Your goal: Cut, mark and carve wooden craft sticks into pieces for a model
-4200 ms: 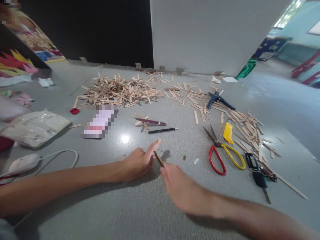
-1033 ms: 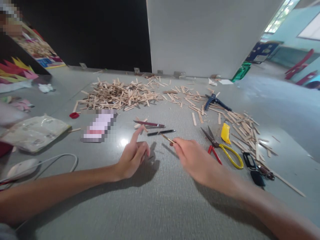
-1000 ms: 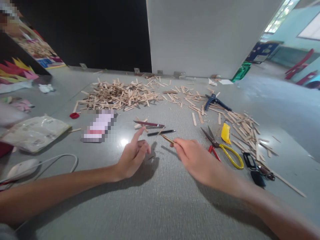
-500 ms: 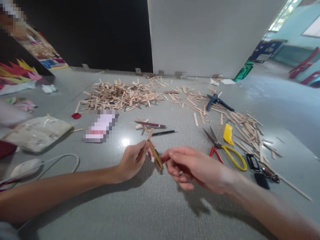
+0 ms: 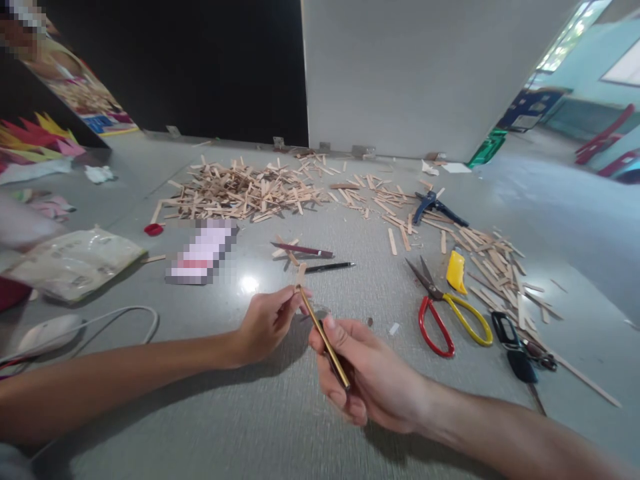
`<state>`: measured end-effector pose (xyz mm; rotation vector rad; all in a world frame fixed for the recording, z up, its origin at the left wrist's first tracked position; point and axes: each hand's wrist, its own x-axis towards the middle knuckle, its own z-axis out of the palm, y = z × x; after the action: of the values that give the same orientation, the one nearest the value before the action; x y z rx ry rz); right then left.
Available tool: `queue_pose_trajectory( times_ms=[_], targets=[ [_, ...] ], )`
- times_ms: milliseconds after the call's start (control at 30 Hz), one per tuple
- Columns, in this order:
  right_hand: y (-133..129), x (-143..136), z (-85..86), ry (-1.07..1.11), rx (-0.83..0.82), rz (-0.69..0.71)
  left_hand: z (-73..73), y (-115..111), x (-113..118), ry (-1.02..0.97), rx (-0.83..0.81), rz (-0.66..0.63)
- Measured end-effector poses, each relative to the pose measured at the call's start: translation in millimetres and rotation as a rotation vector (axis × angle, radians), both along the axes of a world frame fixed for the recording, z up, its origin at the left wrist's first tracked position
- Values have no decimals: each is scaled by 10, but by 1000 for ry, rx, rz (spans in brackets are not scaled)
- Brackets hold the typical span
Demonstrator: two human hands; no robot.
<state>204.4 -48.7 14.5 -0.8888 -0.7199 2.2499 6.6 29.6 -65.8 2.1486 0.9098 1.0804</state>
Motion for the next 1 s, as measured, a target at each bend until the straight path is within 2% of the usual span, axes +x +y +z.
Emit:
queue_pose_trajectory(
  times_ms=[333,667,733,833,1000],
  targets=[
    [11,-37,-63,233,13,-26,44,-4,25,14,-16,1],
    [-67,-29,-82,121,-38,-89,-5,22,9,99,-37,-15],
    [-2,15,-51,50,-61,-64,-10,18,5,137,-49,-10],
    [135,99,37,-189,-88,9,-18,8,-1,213,-59,-9],
    [339,298,209,-559,76,131,-33,10,-1,345,-55,-87]
  ],
)
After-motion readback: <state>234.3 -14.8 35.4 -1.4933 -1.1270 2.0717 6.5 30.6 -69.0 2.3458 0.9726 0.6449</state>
